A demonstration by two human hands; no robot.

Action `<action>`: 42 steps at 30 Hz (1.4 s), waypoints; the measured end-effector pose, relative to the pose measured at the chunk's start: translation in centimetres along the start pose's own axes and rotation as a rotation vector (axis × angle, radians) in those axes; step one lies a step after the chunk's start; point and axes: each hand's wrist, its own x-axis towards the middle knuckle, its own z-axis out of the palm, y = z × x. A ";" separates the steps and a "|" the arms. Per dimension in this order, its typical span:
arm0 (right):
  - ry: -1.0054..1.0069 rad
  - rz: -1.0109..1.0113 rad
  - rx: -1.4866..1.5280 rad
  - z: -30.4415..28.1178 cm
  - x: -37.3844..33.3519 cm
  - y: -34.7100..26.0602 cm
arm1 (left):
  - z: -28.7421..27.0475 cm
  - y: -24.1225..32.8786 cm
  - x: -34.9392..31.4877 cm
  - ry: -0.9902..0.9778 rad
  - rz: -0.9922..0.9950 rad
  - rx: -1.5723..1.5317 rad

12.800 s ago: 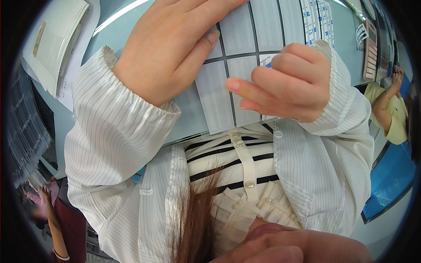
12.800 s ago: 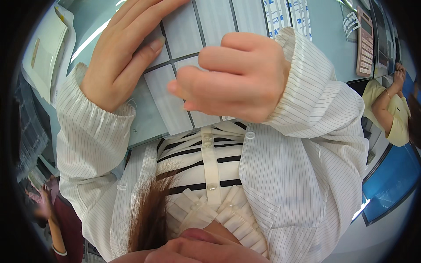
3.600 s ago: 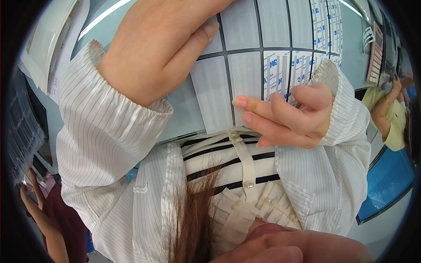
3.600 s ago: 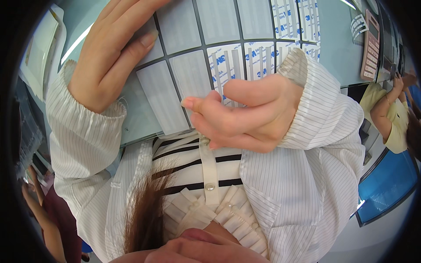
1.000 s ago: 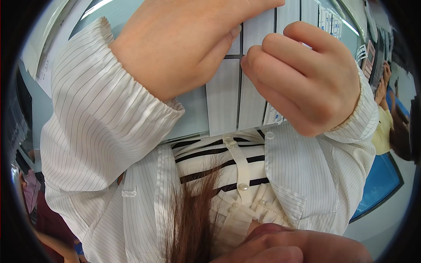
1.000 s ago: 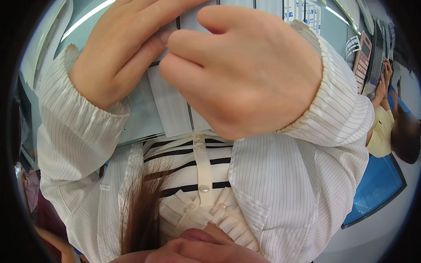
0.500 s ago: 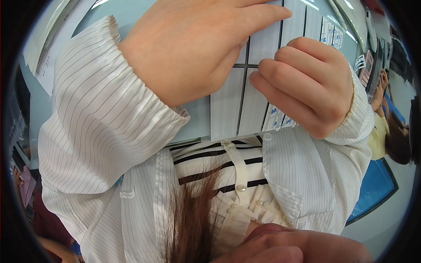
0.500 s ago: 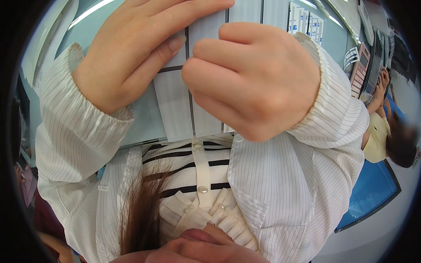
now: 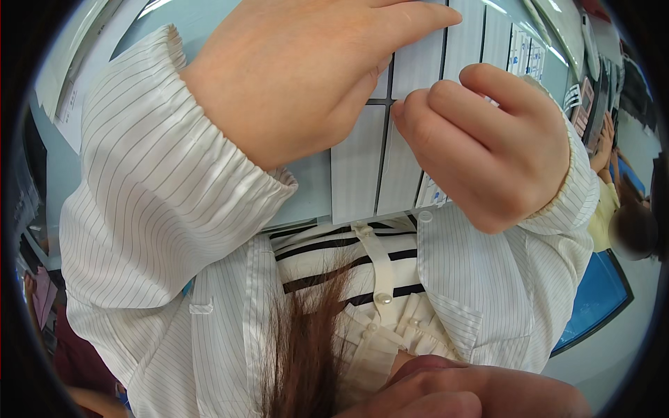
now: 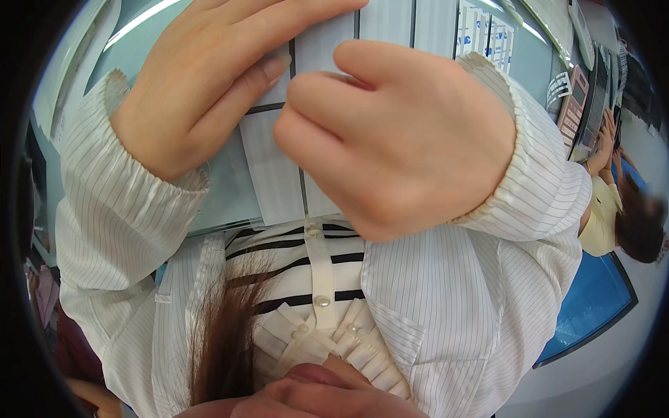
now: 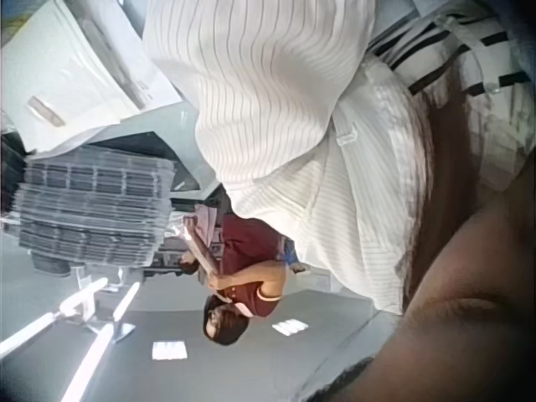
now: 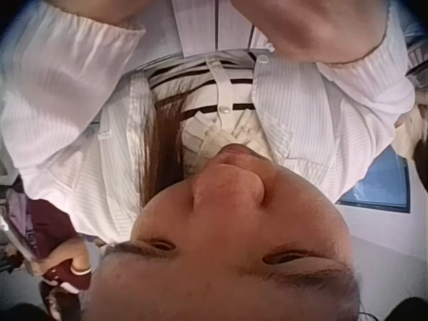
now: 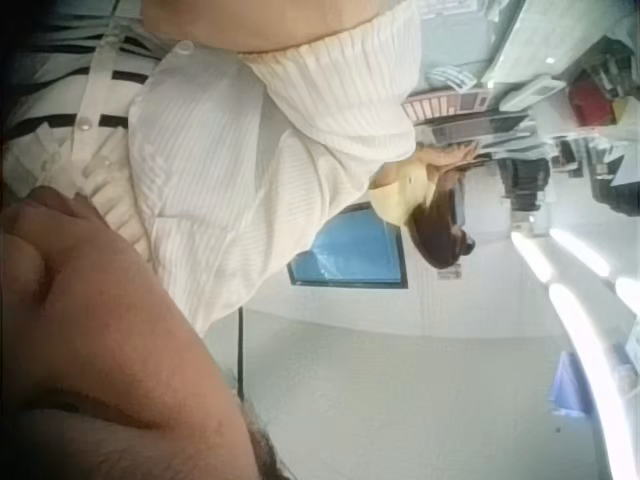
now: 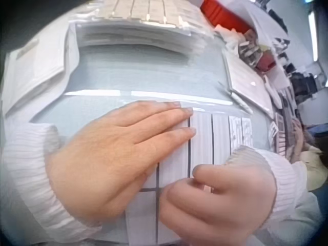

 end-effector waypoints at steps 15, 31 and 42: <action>0.068 0.008 0.116 0.5 0.2 0.4 | -0.2 -0.1 -0.1 -0.128 -0.075 0.002; 0.183 0.047 -0.108 1.1 -0.2 -1.0 | 0.1 -0.7 -1.7 -0.033 0.022 0.074; 0.113 0.052 -0.001 1.1 0.7 -1.5 | 0.2 -0.9 -1.7 0.002 0.068 0.104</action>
